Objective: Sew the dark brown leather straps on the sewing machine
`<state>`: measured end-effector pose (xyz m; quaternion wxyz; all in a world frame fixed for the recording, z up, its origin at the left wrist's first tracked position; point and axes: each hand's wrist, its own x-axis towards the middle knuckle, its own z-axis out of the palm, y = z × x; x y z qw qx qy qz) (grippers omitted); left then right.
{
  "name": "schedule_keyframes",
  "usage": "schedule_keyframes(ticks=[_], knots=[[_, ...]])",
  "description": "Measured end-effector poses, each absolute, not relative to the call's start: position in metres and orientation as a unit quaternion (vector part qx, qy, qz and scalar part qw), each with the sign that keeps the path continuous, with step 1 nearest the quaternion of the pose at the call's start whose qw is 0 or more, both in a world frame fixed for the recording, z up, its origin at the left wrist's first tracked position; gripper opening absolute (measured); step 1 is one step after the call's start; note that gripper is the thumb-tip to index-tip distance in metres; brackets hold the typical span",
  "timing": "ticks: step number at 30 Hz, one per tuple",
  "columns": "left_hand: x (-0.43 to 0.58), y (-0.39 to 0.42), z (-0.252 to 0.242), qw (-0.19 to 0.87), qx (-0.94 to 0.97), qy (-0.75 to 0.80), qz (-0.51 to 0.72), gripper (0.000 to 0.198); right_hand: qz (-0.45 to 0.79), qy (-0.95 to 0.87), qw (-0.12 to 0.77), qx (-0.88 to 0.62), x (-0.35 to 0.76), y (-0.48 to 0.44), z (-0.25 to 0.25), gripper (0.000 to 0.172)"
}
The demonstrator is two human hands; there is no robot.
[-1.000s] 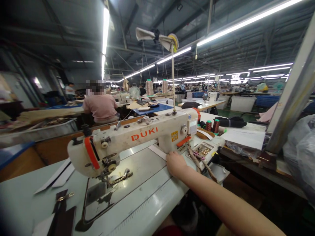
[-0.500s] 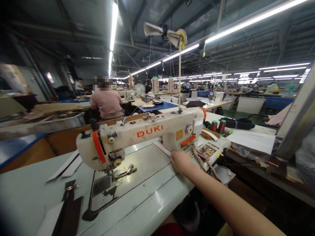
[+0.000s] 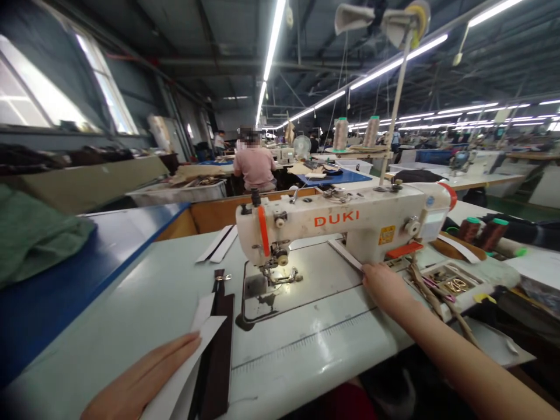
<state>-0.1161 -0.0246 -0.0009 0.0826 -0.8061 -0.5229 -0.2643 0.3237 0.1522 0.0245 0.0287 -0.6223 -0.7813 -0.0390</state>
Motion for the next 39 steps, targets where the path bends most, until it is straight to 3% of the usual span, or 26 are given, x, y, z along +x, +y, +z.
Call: schedule_keyframes(ticks=[4, 7, 10, 12, 14, 19, 23, 26, 39], knots=[[-0.113, -0.008, 0.002, 0.121, -0.804, -0.509, -0.281, 0.05, -0.053, -0.793, 0.047, -0.605, 0.321, 0.141, 0.024, 0.021], [-0.107, 0.005, 0.001, 0.169, -0.805, -0.507, -0.258, 0.048, -0.046, -0.821, 0.091, -0.562, 0.299, 0.114, 0.027, 0.029], [-0.096, 0.014, 0.001, 0.179, -0.819, -0.508, -0.198, 0.046, 0.057, -0.901, 0.171, -0.395, 0.256, 0.075, 0.029, 0.036], [-0.089, 0.017, 0.001, 0.173, -0.822, -0.509, -0.187, 0.045, 0.114, -0.949, 0.146, -0.255, 0.221, 0.053, 0.027, 0.049], [-0.084, 0.019, 0.0, 0.165, -0.819, -0.52, -0.179, 0.045, 0.119, -0.979, 0.104, -0.132, 0.188, 0.043, 0.023, 0.042], [-0.085, 0.017, 0.0, 0.191, -0.817, -0.519, -0.161, 0.044, 0.092, -0.983, 0.119, -0.103, 0.143, 0.052, 0.016, 0.055], [-0.087, 0.017, 0.0, 0.202, -0.818, -0.514, -0.161, 0.045, 0.002, -0.986, 0.155, -0.061, 0.132, 0.066, 0.014, 0.025], [-0.089, 0.018, -0.003, 0.207, -0.806, -0.528, -0.168, 0.046, -0.042, -0.983, 0.167, -0.066, 0.12, 0.074, 0.015, 0.018], [-0.059, 0.032, -0.025, 0.276, -0.834, -0.433, -0.201, 0.049, -0.133, -0.97, 0.135, -0.155, 0.143, 0.063, 0.033, 0.028]])
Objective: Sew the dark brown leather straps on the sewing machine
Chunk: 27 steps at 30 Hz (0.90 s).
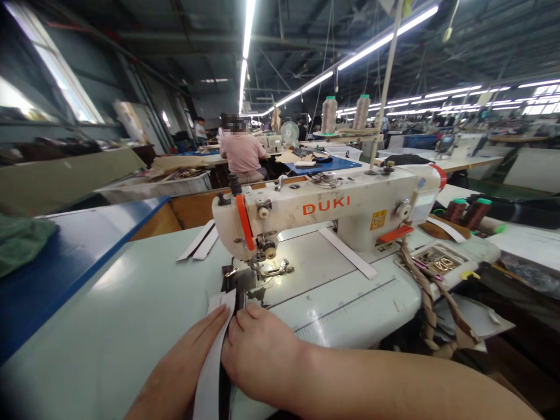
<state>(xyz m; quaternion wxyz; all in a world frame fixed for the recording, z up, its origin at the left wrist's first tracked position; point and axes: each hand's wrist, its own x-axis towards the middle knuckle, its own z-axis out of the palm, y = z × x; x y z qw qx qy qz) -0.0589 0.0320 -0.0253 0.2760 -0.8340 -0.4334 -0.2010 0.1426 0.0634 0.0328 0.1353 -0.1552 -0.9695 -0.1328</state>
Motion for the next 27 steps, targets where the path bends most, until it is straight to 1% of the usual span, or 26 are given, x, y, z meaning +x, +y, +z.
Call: schedule_keyframes(ticks=[2, 5, 9, 13, 16, 19, 22, 25, 27], knots=[[-0.045, 0.035, -0.025, 0.282, -0.837, -0.423, -0.202, 0.045, -0.128, -0.969, 0.131, -0.167, 0.155, 0.061, 0.027, 0.025], [-0.031, 0.038, -0.015, 0.297, -0.854, -0.397, -0.156, 0.042, -0.106, -0.968, 0.132, -0.184, 0.165, 0.059, 0.017, 0.022], [-0.027, 0.04, -0.001, 0.312, -0.864, -0.378, -0.116, 0.042, -0.069, -0.969, 0.139, -0.193, 0.17, 0.057, 0.012, 0.028], [-0.032, 0.047, -0.017, 0.3, -0.859, -0.394, -0.129, 0.044, -0.047, -0.972, 0.139, -0.184, 0.171, 0.058, 0.011, 0.032], [-0.037, 0.052, -0.038, 0.3, -0.848, -0.41, -0.148, 0.049, -0.052, -0.966, 0.181, -0.178, 0.17, 0.062, 0.0, 0.03], [-0.041, 0.053, -0.045, 0.294, -0.849, -0.416, -0.141, 0.05, -0.076, -0.952, 0.246, -0.168, 0.168, 0.066, -0.015, 0.026], [-0.04, 0.053, -0.038, 0.311, -0.85, -0.405, -0.132, 0.049, -0.099, -0.935, 0.299, -0.163, 0.166, 0.07, -0.027, 0.023], [-0.038, 0.053, -0.025, 0.339, -0.851, -0.383, -0.116, 0.047, -0.117, -0.925, 0.324, -0.158, 0.165, 0.072, -0.033, 0.021], [-0.036, 0.052, -0.019, 0.351, -0.852, -0.373, -0.106, 0.052, -0.13, -0.912, 0.356, -0.16, 0.163, 0.072, -0.036, 0.021]])
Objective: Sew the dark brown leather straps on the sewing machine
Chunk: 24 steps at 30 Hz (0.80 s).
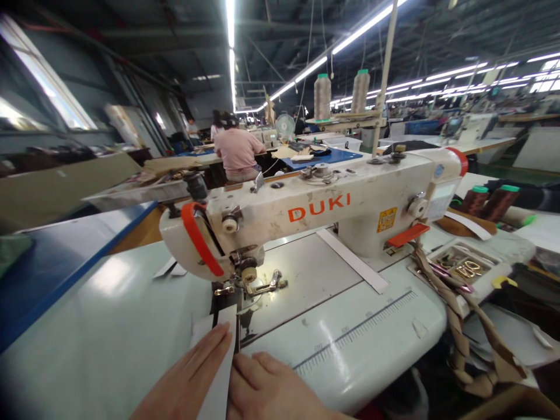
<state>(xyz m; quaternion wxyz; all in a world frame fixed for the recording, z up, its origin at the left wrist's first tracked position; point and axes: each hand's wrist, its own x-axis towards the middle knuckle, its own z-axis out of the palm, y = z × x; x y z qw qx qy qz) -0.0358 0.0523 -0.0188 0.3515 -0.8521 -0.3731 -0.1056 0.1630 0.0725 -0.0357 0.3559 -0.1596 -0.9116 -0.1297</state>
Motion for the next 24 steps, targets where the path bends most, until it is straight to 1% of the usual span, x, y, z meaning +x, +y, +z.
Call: schedule_keyframes(ticks=[3, 5, 9, 13, 18, 23, 24], knots=[[-0.035, 0.05, -0.012, 0.354, -0.852, -0.373, -0.099, 0.067, -0.139, -0.882, 0.417, -0.172, 0.159, 0.073, -0.038, 0.026], [-0.034, 0.05, -0.011, 0.35, -0.854, -0.373, -0.1, 0.074, -0.138, -0.87, 0.438, -0.177, 0.156, 0.074, -0.039, 0.028], [-0.034, 0.053, -0.011, 0.345, -0.855, -0.375, -0.099, 0.077, -0.133, -0.871, 0.435, -0.185, 0.153, 0.076, -0.039, 0.026], [-0.033, 0.054, -0.011, 0.339, -0.857, -0.376, -0.096, 0.079, -0.127, -0.863, 0.448, -0.193, 0.153, 0.076, -0.04, 0.03], [-0.032, 0.051, -0.005, 0.34, -0.859, -0.371, -0.096, 0.079, -0.107, -0.871, 0.435, -0.202, 0.153, 0.075, -0.044, 0.032], [-0.033, 0.052, -0.009, 0.338, -0.86, -0.37, -0.092, 0.079, -0.115, -0.905, 0.362, -0.191, 0.154, 0.073, -0.046, 0.023], [-0.034, 0.053, -0.01, 0.336, -0.861, -0.371, -0.089, 0.079, -0.117, -0.905, 0.361, -0.192, 0.155, 0.073, -0.046, 0.023]])
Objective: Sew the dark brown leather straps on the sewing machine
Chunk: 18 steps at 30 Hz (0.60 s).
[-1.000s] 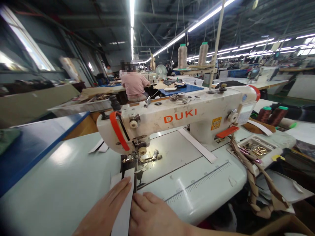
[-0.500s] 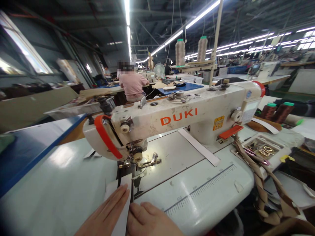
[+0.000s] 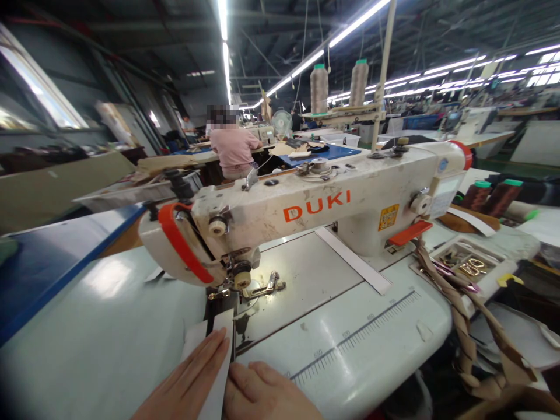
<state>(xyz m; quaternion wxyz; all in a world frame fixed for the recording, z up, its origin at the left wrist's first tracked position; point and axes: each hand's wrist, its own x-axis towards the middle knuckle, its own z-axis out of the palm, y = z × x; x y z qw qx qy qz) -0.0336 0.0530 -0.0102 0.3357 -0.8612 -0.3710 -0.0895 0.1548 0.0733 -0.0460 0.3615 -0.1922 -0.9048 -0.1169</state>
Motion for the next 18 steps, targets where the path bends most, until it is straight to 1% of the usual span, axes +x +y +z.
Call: schedule_keyframes(ticks=[3, 5, 8, 11, 13, 15, 18], knots=[[-0.034, 0.054, -0.011, 0.332, -0.862, -0.373, -0.082, 0.079, -0.107, -0.9, 0.379, -0.189, 0.156, 0.073, -0.048, 0.024], [-0.033, 0.053, -0.01, 0.333, -0.864, -0.369, -0.08, 0.079, -0.094, -0.909, 0.362, -0.184, 0.156, 0.073, -0.05, 0.024], [-0.032, 0.052, -0.006, 0.333, -0.865, -0.367, -0.083, 0.078, -0.083, -0.93, 0.311, -0.178, 0.157, 0.073, -0.052, 0.026], [-0.031, 0.052, -0.007, 0.332, -0.862, -0.371, -0.092, 0.077, -0.094, -0.932, 0.31, -0.166, 0.158, 0.072, -0.049, 0.022], [-0.03, 0.052, -0.007, 0.334, -0.861, -0.373, -0.094, 0.072, -0.101, -0.927, 0.322, -0.164, 0.159, 0.071, -0.045, 0.022], [-0.029, 0.052, -0.007, 0.332, -0.861, -0.374, -0.091, 0.062, -0.097, -0.928, 0.32, -0.167, 0.161, 0.07, -0.04, 0.021], [-0.027, 0.055, -0.004, 0.327, -0.865, -0.37, -0.094, 0.05, -0.065, -0.946, 0.274, -0.163, 0.165, 0.069, -0.028, 0.022]])
